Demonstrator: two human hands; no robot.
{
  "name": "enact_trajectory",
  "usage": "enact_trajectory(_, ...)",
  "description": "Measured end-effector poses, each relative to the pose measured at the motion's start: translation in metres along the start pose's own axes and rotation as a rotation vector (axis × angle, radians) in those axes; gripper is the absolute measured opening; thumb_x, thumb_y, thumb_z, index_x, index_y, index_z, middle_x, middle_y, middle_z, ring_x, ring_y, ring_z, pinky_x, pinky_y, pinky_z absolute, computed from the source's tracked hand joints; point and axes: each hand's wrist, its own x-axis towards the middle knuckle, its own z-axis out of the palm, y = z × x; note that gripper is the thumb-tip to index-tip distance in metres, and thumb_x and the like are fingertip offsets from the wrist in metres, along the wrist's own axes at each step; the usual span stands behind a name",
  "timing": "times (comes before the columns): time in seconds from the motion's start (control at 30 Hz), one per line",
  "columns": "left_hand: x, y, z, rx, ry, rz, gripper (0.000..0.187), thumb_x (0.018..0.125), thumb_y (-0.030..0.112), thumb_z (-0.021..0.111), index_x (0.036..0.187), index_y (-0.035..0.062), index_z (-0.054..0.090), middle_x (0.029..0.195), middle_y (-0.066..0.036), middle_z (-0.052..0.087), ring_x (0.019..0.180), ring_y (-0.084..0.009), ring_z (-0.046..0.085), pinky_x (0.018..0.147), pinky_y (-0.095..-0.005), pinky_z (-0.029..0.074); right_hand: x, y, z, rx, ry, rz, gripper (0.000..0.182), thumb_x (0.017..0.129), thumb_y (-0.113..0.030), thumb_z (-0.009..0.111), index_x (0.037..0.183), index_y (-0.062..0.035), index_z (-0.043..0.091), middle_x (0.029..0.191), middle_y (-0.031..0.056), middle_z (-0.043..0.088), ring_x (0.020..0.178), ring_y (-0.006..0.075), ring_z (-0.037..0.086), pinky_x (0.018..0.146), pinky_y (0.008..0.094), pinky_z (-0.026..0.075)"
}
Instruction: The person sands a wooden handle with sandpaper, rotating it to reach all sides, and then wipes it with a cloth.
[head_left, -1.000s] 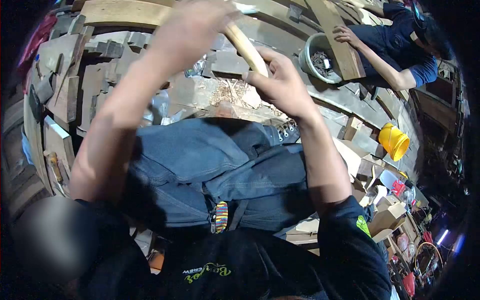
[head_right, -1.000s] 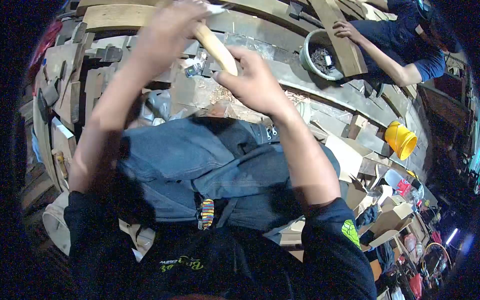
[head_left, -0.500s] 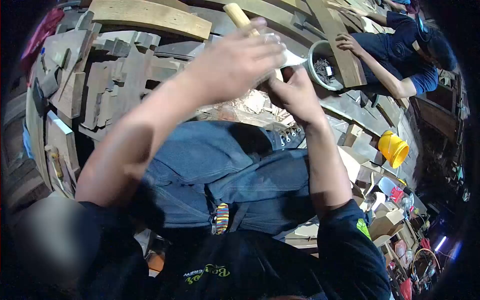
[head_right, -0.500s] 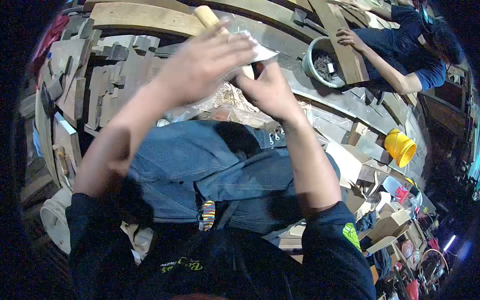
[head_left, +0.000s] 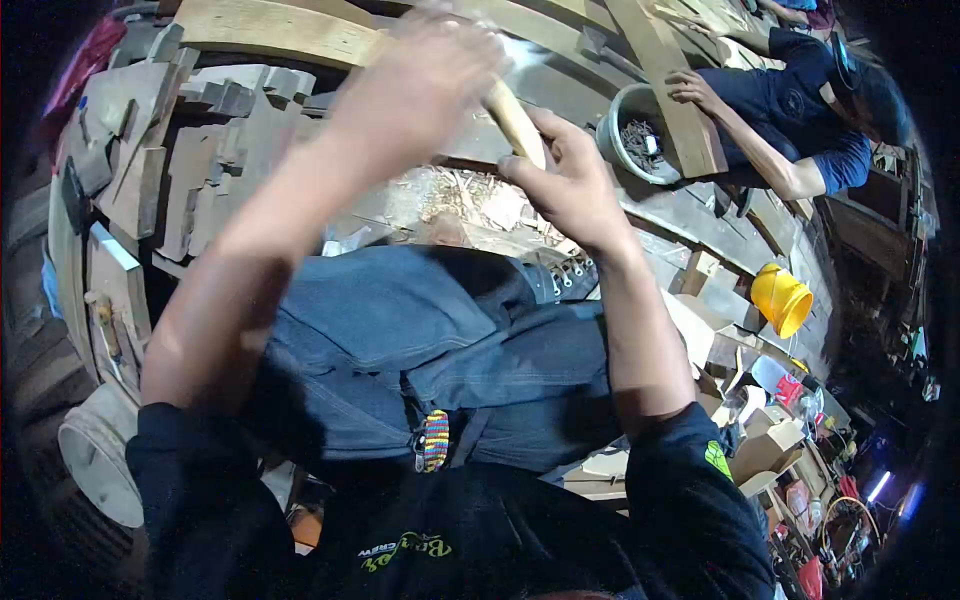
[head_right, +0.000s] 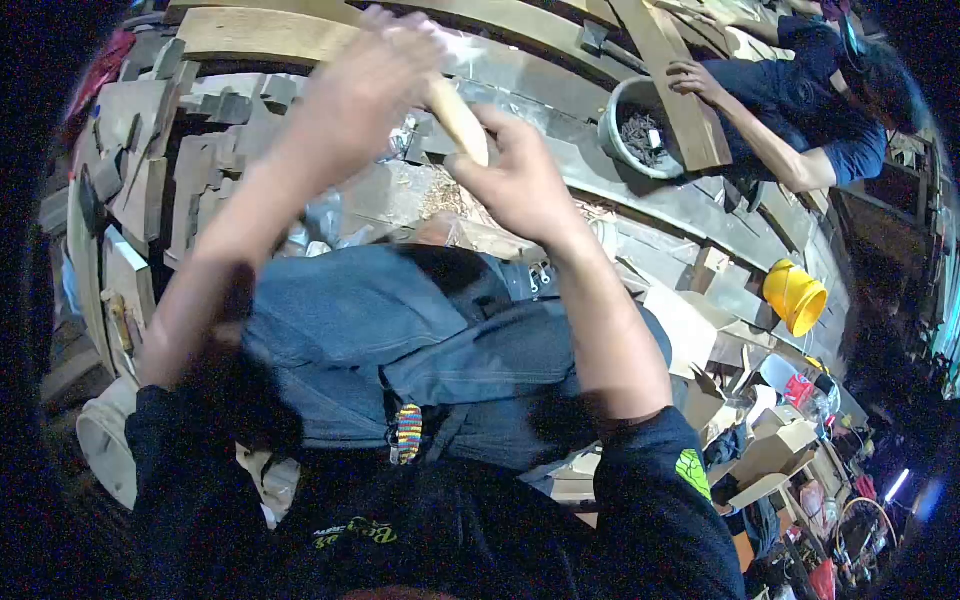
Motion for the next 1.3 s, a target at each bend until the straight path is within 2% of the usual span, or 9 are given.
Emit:
enact_trajectory(0.07,0.004,0.037,-0.001,-0.114,-0.084,0.105,0.038,0.090,0.009,0.057,0.128,0.0060,0.061,0.133,-0.013,0.060,0.130,-0.0250,0.051,0.117,-0.0444,0.033,-0.003,-0.005,-0.001,-0.300,0.121,0.355,0.038,0.084,-0.006,0.064,0.118,0.0097,0.057,0.090,0.0050,0.062,0.077,0.0093,0.056,0.066,0.0257,0.048)
enact_trajectory(0.1,0.006,0.030,-0.001,-0.111,-0.074,0.107,0.037,0.090,0.008,0.057,0.127,0.0060,0.062,0.133,-0.013,0.060,0.130,-0.0248,0.051,0.117,-0.0448,0.032,0.001,-0.001,0.001,-0.025,0.090,0.025,0.034,0.084,-0.007,0.064,0.112,0.0112,0.058,0.095,0.0077,0.064,0.085,0.0117,0.059,0.074,0.0279,0.050)
enact_trajectory(0.27,0.005,-0.015,-0.006,0.098,0.022,-0.092,0.035,0.090,0.010,0.055,0.124,0.0070,0.064,0.133,-0.012,0.060,0.130,-0.0238,0.052,0.118,-0.0449,0.030,0.002,0.004,0.003,-0.071,0.047,-0.071,0.042,0.081,-0.007,0.066,0.119,0.0082,0.058,0.099,0.0093,0.065,0.089,0.0123,0.059,0.076,0.0270,0.049)
enact_trajectory(0.33,0.002,0.016,0.000,-0.030,-0.042,0.038,0.035,0.092,0.013,0.054,0.125,0.0067,0.062,0.134,-0.012,0.059,0.130,-0.0239,0.052,0.118,-0.0459,0.028,0.001,0.001,0.000,-0.051,0.053,0.080,0.044,0.077,-0.011,0.065,0.117,0.0074,0.060,0.099,0.0172,0.067,0.093,0.0198,0.063,0.084,0.0326,0.050)
enact_trajectory(0.37,0.005,0.034,0.001,-0.108,-0.082,0.114,0.036,0.092,0.013,0.053,0.127,0.0069,0.061,0.134,-0.011,0.059,0.130,-0.0246,0.052,0.119,-0.0474,0.027,0.006,-0.042,-0.008,-0.291,-0.046,0.523,0.046,0.078,-0.012,0.066,0.119,0.0074,0.060,0.101,0.0186,0.068,0.096,0.0218,0.064,0.087,0.0340,0.049)
enact_trajectory(0.5,0.007,-0.015,-0.009,-0.006,0.016,0.003,0.038,0.090,0.011,0.057,0.128,0.0074,0.061,0.130,-0.012,0.062,0.129,-0.0261,0.053,0.119,-0.0481,0.026,-0.001,-0.008,0.005,-0.015,0.058,0.025,0.045,0.079,-0.012,0.066,0.119,0.0076,0.059,0.102,0.0175,0.067,0.095,0.0206,0.064,0.086,0.0334,0.050)
enact_trajectory(0.67,0.003,0.040,0.000,-0.169,-0.064,0.071,0.039,0.086,0.009,0.059,0.125,0.0088,0.063,0.133,-0.009,0.061,0.130,-0.0238,0.053,0.119,-0.0489,0.026,0.002,-0.028,-0.008,-0.154,-0.021,0.434,0.038,0.079,-0.009,0.066,0.111,0.0107,0.059,0.097,0.0179,0.067,0.091,0.0201,0.064,0.084,0.0332,0.050)
enact_trajectory(0.73,0.005,0.026,-0.002,-0.115,-0.071,0.102,0.044,0.083,0.008,0.059,0.127,0.0091,0.062,0.134,-0.008,0.060,0.132,-0.0220,0.051,0.119,-0.0483,0.025,0.001,-0.011,0.000,0.130,0.132,0.071,0.033,0.082,-0.004,0.063,0.110,0.0117,0.058,0.092,0.0106,0.066,0.074,0.0101,0.060,0.060,0.0272,0.048)
enact_trajectory(1.3,0.004,0.031,-0.001,-0.060,-0.086,0.005,0.050,0.088,0.027,0.065,0.136,0.0162,0.055,0.143,-0.003,0.052,0.139,-0.0183,0.041,0.120,-0.0533,0.017,0.004,-0.009,0.004,0.015,0.141,0.117,0.035,0.084,-0.008,0.064,0.112,0.0126,0.059,0.100,0.0197,0.069,0.096,0.0196,0.064,0.084,0.0352,0.051)
